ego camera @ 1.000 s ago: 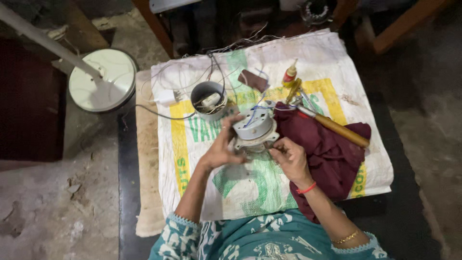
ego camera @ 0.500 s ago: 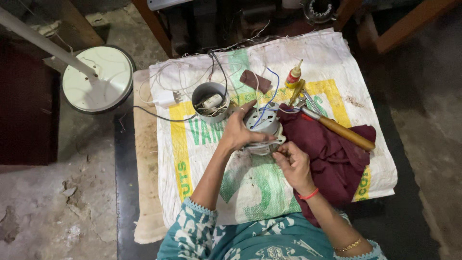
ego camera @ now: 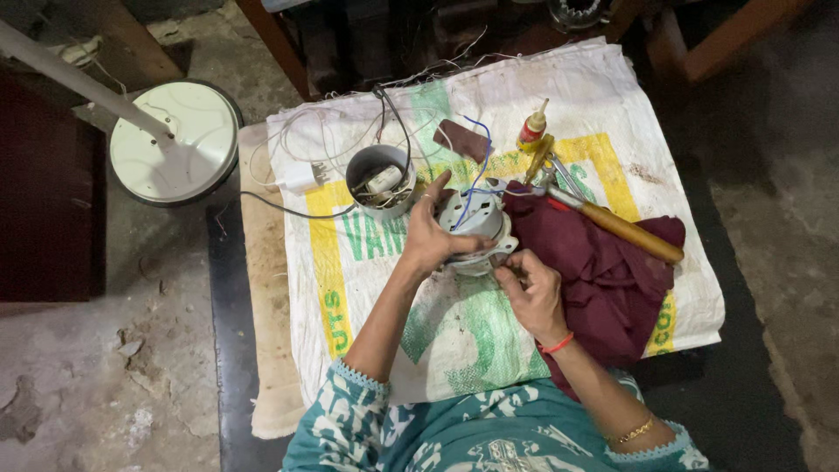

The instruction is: The person is repairing a small electrical device, likely a fan motor, by manipulating wires and using a hammer to adjust components. They work on the device while seated on the floor, using tools like a hammer and pliers.

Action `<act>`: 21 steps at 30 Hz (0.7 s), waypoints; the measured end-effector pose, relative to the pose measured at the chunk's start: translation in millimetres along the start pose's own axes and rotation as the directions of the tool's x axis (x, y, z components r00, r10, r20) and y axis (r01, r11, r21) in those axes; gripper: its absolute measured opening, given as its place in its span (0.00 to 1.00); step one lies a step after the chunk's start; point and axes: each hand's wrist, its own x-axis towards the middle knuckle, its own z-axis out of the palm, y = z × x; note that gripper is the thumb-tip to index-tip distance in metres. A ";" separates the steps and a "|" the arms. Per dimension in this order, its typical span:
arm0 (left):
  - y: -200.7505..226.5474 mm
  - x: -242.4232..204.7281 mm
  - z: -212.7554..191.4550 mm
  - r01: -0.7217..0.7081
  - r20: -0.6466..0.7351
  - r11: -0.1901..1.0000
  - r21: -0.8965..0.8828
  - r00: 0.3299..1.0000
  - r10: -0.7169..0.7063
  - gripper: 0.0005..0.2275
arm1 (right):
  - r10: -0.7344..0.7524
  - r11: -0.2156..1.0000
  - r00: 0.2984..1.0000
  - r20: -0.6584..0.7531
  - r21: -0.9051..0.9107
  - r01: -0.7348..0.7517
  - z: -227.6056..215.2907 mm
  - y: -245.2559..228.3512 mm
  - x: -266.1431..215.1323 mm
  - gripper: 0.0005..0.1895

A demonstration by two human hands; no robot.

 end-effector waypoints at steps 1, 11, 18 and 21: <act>1.3 -1.5 1.5 0.003 -0.023 1.000 0.017 1.000 -0.002 0.59 | 0.005 1.000 1.000 0.001 0.010 -0.005 0.1 -1.7 -0.9 0.08; 3.8 -5.5 3.3 -0.064 -0.008 0.976 0.208 0.998 0.068 0.57 | -0.321 0.918 0.946 -0.031 -0.257 0.303 5.1 -43.8 13.2 0.63; 4.8 -6.0 6.1 -0.002 -0.042 0.979 0.203 0.999 0.011 0.57 | -0.170 0.971 0.982 -0.084 -0.185 0.153 28.1 -38.6 25.3 0.66; 2.2 -7.1 5.2 -0.037 -0.047 0.980 0.197 0.998 0.047 0.57 | -0.244 0.946 0.968 -0.062 -0.234 0.224 30.2 -30.5 28.6 0.62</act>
